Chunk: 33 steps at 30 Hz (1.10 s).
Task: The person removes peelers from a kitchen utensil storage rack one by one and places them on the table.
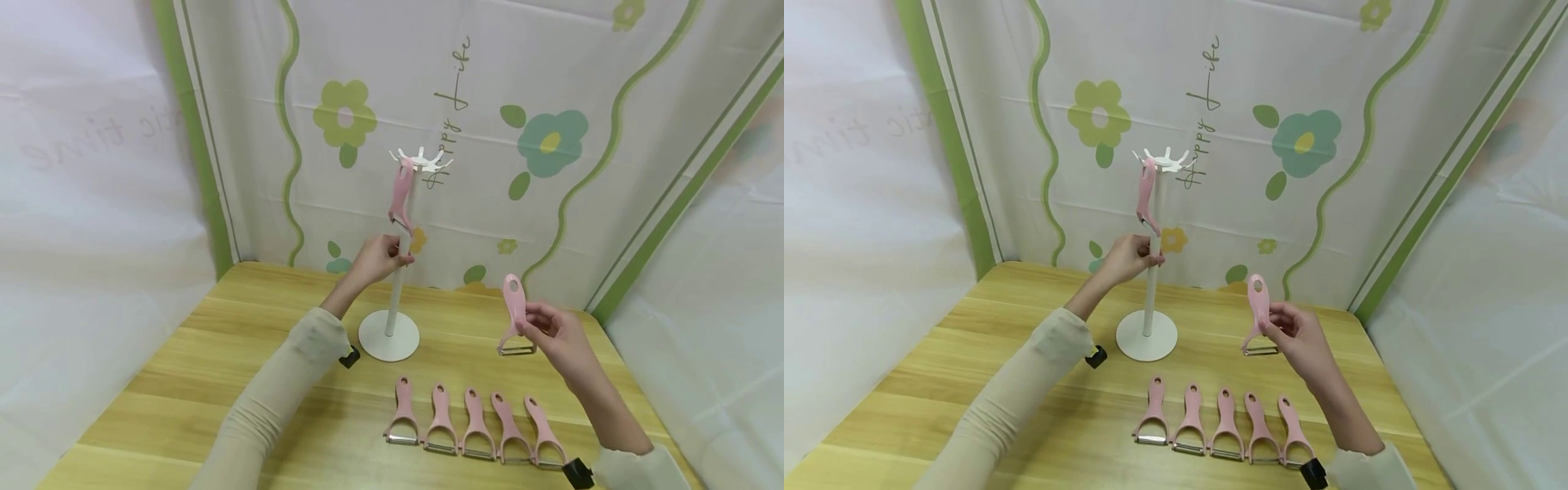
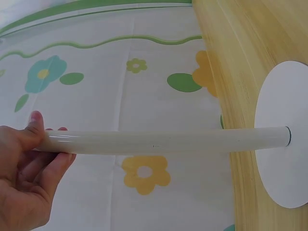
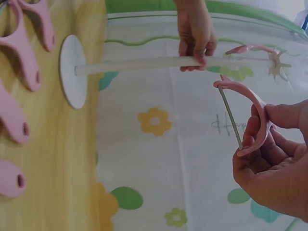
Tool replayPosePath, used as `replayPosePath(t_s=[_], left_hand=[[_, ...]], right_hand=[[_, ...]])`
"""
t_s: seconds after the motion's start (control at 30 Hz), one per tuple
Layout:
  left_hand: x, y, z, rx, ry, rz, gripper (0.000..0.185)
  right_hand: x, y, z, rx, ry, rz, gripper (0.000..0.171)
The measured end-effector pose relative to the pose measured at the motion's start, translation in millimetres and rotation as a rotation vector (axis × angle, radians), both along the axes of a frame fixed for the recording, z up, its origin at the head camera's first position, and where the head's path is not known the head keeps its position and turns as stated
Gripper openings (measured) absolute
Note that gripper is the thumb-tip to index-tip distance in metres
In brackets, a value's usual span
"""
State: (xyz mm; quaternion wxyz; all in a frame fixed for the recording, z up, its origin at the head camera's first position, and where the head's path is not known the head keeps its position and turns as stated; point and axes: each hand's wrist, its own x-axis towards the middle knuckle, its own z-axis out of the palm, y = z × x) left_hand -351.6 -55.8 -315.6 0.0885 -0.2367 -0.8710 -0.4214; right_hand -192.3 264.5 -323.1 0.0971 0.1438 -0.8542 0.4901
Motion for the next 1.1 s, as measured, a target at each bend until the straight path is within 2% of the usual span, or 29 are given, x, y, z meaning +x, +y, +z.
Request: replayPosePath(t_s=[0.3,0.57,0.87,1.1], left_hand=[[0.3,0,0.1,-0.001,-0.001,-0.002,0.012],[0.1,0,-0.3,-0.003,0.011,0.011,0.015],[-1.9,-1,3.4,0.007,0.021,0.009,0.014],[-2.6,-1,-0.7,0.009,0.009,-0.004,0.012]], right_hand=[[9.3,27,-33.3,0.001,-0.111,-0.048,0.035],[18.5,48,-55.6,0.043,-0.238,-0.138,0.042],[25.4,69,-78.8,0.038,-0.328,-0.174,0.048],[34.4,88,-94.0,0.020,-0.507,-0.273,0.051]])
